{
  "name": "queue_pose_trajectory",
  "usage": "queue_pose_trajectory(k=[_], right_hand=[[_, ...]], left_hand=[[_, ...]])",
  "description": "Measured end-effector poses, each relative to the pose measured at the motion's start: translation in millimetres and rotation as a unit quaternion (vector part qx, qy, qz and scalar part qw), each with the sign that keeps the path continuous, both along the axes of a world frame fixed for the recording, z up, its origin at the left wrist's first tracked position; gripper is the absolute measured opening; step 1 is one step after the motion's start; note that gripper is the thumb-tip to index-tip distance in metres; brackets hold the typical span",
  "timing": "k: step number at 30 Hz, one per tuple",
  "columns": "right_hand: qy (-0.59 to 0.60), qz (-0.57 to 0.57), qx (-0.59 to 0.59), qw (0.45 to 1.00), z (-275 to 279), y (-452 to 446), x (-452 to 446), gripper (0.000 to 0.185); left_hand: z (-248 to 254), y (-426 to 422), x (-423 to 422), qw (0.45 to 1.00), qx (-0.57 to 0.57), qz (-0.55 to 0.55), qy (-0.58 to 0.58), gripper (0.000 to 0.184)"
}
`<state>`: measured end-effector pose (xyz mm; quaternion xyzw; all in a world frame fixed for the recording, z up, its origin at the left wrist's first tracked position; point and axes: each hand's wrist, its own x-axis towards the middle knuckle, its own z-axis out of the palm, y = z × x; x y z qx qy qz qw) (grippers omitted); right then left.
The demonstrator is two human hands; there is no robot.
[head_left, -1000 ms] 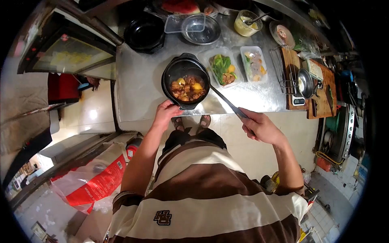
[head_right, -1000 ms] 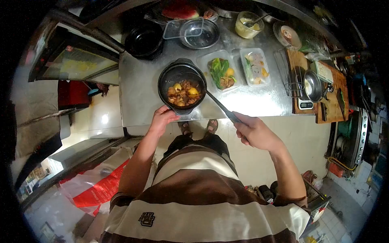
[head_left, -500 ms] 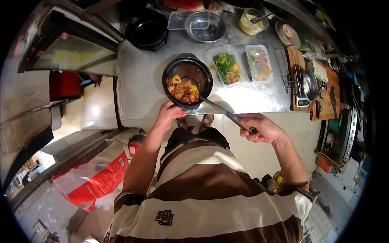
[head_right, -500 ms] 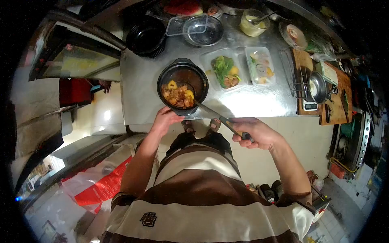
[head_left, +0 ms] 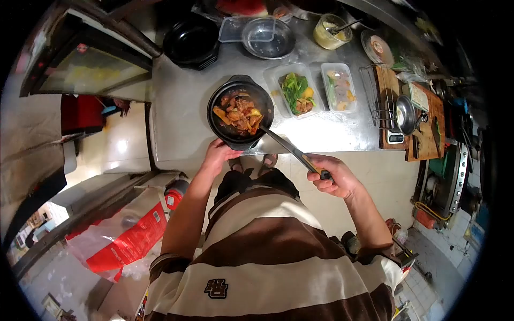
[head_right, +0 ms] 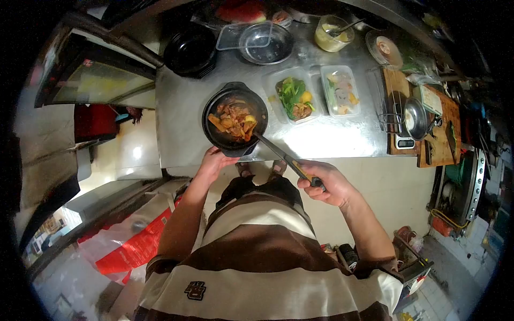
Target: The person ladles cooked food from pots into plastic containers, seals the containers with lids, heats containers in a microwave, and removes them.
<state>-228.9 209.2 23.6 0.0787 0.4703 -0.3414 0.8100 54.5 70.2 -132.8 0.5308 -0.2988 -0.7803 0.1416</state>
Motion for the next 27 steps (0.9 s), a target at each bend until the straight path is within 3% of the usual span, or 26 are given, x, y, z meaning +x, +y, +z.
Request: queue_pose_trajectory(k=[9, 18, 22, 27], right_hand=[[-0.021, -0.069, 0.011, 0.997, 21, 3, -1, 0.021], [-0.049, -0.159, -0.056, 0.984, 41, 22, -26, 0.035], [0.034, -0.192, -0.071, 0.978, 42, 32, -38, 0.036], [0.219, -0.143, -0.076, 0.962, 39, 33, -37, 0.042]], left_hand=[[2, 2, -1, 1.0, -0.008, 0.009, 0.009, 0.02], [-3, 3, 2, 1.0, -0.014, -0.001, 0.027, 0.022], [-3, 3, 2, 0.999, -0.019, -0.001, 0.028, 0.02], [-4, 3, 3, 0.999, -0.004, 0.017, 0.037, 0.02]])
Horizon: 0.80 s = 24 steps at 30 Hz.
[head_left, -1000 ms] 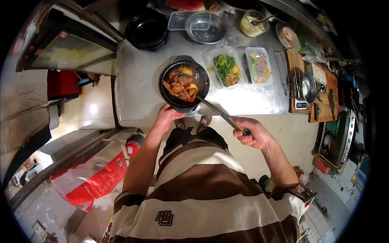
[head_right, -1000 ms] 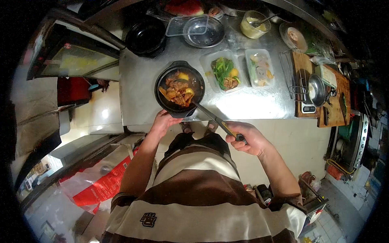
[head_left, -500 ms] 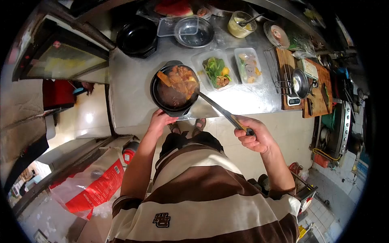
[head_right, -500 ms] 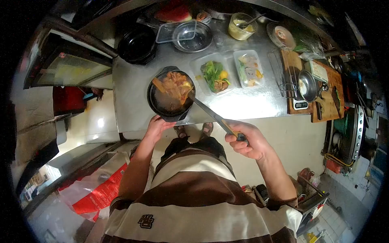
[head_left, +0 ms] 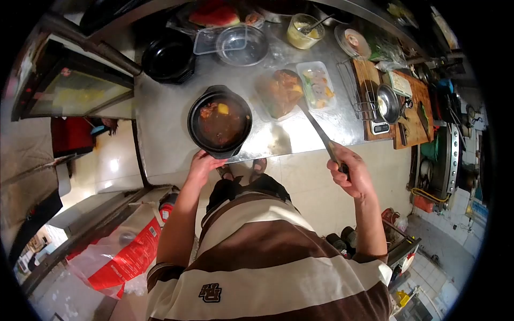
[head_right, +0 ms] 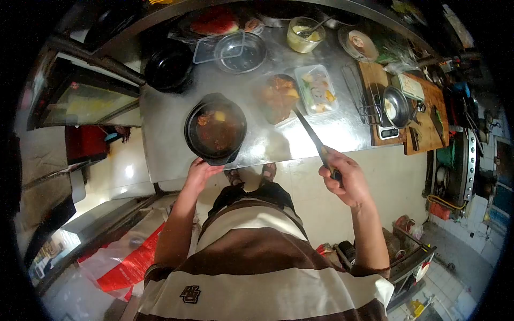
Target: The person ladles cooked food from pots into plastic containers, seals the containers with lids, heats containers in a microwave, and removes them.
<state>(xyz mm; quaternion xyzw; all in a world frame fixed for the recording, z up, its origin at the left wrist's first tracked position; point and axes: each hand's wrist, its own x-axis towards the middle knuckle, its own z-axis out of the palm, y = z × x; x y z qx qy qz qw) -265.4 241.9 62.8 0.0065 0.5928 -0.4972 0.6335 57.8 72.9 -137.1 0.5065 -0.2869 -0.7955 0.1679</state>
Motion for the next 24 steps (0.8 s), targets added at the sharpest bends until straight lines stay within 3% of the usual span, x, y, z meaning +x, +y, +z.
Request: queue_pose_trajectory(k=[4, 8, 12, 18, 21, 24], right_hand=[[0.18, 0.08, 0.065, 0.978, -9, -8, 11, 0.042], [0.241, 0.083, 0.022, 0.967, -33, -11, 22, 0.044], [0.36, 0.157, 0.048, 0.918, -41, -13, 28, 0.046], [0.449, 0.145, 0.019, 0.882, -64, -10, 24, 0.047], [0.444, 0.116, 0.017, 0.888, -66, -10, 27, 0.048], [0.367, 0.079, 0.01, 0.927, -59, -10, 28, 0.049]], left_hand=[[-4, 0, 1, 1.0, -0.002, -0.005, -0.009, 0.027], [-5, 1, 3, 1.0, -0.006, -0.011, -0.005, 0.028], [-3, 0, 2, 1.0, -0.006, -0.015, 0.003, 0.029], [-6, -1, 4, 1.0, -0.007, -0.028, 0.003, 0.028], [-1, -2, 2, 1.0, -0.003, -0.014, 0.01, 0.021], [4, 1, 1, 1.0, -0.005, -0.008, 0.013, 0.02]])
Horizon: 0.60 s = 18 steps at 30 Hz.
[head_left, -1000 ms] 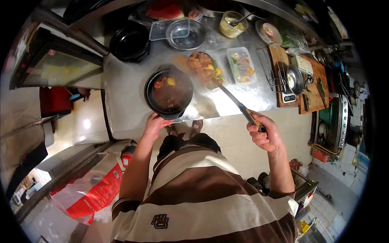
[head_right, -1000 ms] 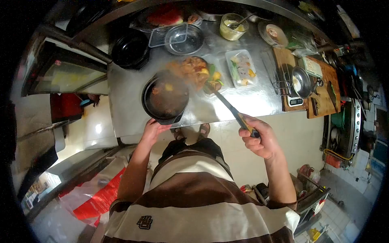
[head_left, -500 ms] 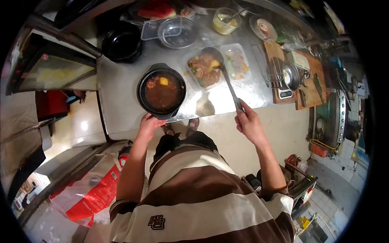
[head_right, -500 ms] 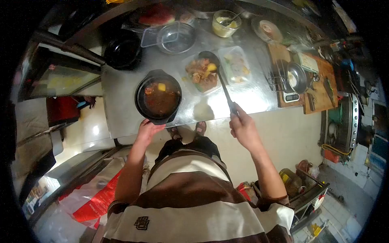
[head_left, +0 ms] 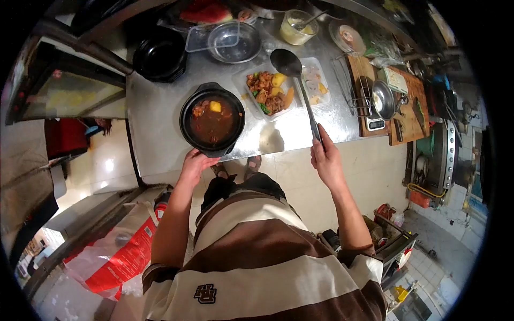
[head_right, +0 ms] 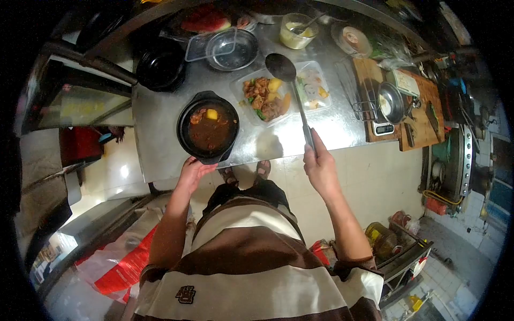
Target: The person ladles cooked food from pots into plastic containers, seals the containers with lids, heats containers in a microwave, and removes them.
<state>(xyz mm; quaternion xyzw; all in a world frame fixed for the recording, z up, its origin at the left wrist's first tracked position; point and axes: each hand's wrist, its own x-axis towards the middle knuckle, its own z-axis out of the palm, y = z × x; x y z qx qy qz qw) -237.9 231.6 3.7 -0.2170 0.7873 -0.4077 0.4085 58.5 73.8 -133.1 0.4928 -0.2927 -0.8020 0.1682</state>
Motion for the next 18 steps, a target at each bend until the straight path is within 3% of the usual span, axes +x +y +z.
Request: queue_pose_trajectory(k=[3, 6, 8, 10, 18], right_hand=[[-0.029, -0.007, -0.035, 0.999, 9, 1, 7, 0.05], [-0.019, 0.067, -0.03, 0.997, 24, 4, 22, 0.049], [0.102, 0.183, 0.039, 0.977, 22, 5, 35, 0.048], [0.277, 0.269, -0.076, 0.919, 4, 4, 49, 0.048], [0.382, 0.353, 0.003, 0.854, -16, -5, 79, 0.053]], left_hand=[[-2, 0, -1, 1.0, -0.006, 0.001, 0.008, 0.022], [-12, 2, 3, 1.0, -0.006, 0.009, 0.008, 0.024], [-11, 2, 2, 1.0, -0.003, 0.005, 0.009, 0.025], [-11, 5, 0, 1.0, 0.006, -0.002, 0.012, 0.026], [-1, 16, -18, 0.998, 0.048, 0.02, 0.047, 0.023]])
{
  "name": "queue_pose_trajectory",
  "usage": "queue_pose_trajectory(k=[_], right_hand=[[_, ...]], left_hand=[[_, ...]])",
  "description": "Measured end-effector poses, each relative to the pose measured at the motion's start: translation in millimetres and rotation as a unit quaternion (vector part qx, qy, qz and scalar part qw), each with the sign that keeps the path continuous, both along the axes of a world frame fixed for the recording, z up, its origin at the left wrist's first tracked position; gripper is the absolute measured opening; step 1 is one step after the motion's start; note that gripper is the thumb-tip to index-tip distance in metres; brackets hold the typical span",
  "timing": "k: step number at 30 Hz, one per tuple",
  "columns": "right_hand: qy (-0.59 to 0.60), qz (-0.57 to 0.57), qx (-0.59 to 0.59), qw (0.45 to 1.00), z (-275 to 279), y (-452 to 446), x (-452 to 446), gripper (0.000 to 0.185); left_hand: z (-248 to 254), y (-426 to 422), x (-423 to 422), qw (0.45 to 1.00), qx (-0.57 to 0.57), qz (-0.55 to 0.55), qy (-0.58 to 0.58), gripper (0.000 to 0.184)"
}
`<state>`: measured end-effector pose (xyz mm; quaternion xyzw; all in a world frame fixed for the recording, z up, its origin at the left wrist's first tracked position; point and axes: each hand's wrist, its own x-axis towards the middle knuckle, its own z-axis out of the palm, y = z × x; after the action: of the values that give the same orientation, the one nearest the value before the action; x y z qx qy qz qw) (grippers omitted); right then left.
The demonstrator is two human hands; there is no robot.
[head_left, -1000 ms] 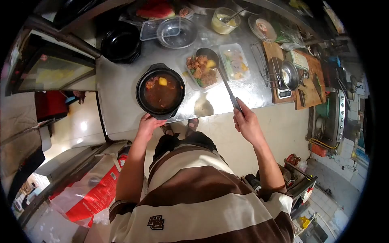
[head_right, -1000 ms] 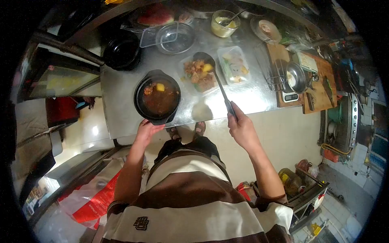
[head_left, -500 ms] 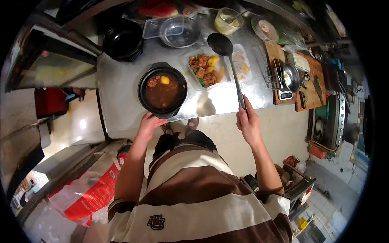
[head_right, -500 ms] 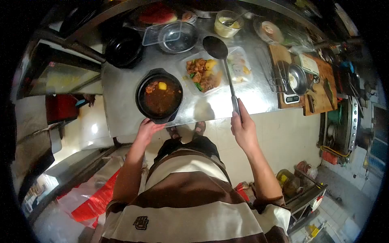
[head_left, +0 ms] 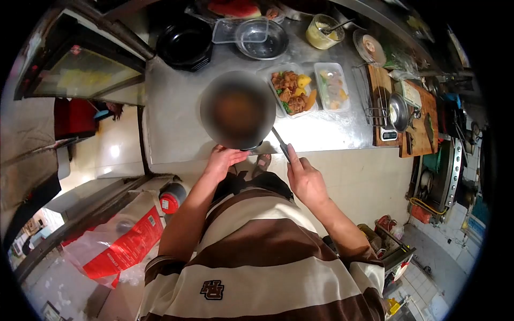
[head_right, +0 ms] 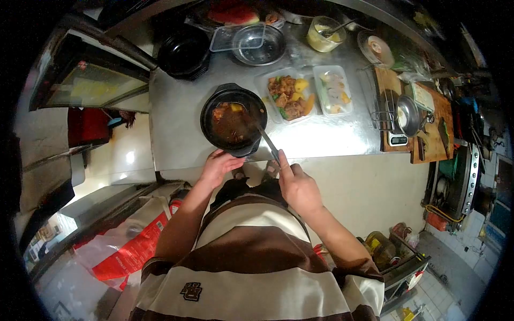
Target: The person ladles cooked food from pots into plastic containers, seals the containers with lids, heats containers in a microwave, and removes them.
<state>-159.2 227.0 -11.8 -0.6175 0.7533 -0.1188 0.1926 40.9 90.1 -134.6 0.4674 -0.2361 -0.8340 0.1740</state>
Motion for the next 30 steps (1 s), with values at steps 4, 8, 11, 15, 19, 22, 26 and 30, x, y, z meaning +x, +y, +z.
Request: queue_pose_trajectory(k=[4, 8, 11, 15, 19, 22, 26, 30], right_hand=[[-0.124, -0.059, -0.012, 0.99, 4, 2, 18, 0.052], [-0.344, -0.182, 0.12, 0.913, 23, -3, 32, 0.051], [-0.535, -0.263, 0.155, 0.788, 26, -3, 37, 0.051], [-0.635, -0.311, 0.2, 0.678, 47, -9, 38, 0.051], [-0.694, -0.341, 0.238, 0.588, 61, -6, 32, 0.052], [-0.712, -0.357, 0.253, 0.549, 74, -5, 25, 0.053], [-0.76, -0.357, 0.249, 0.483, 67, 3, 10, 0.052], [-0.772, -0.369, 0.224, 0.467, 69, 11, 1, 0.052]], left_hand=[[5, 0, -2, 1.0, 0.004, 0.001, -0.002, 0.022], [6, 1, -3, 1.0, 0.001, 0.001, 0.008, 0.022], [7, 2, -6, 1.0, -0.003, -0.001, -0.005, 0.022], [10, 3, -8, 1.0, -0.006, -0.005, -0.004, 0.021], [11, 1, -8, 1.0, -0.009, -0.012, -0.018, 0.02], [7, 0, -5, 0.999, -0.019, -0.015, -0.024, 0.021], [-6, -3, 2, 0.999, -0.023, -0.02, -0.034, 0.024], [-5, -2, 5, 0.999, -0.019, -0.009, -0.044, 0.028]])
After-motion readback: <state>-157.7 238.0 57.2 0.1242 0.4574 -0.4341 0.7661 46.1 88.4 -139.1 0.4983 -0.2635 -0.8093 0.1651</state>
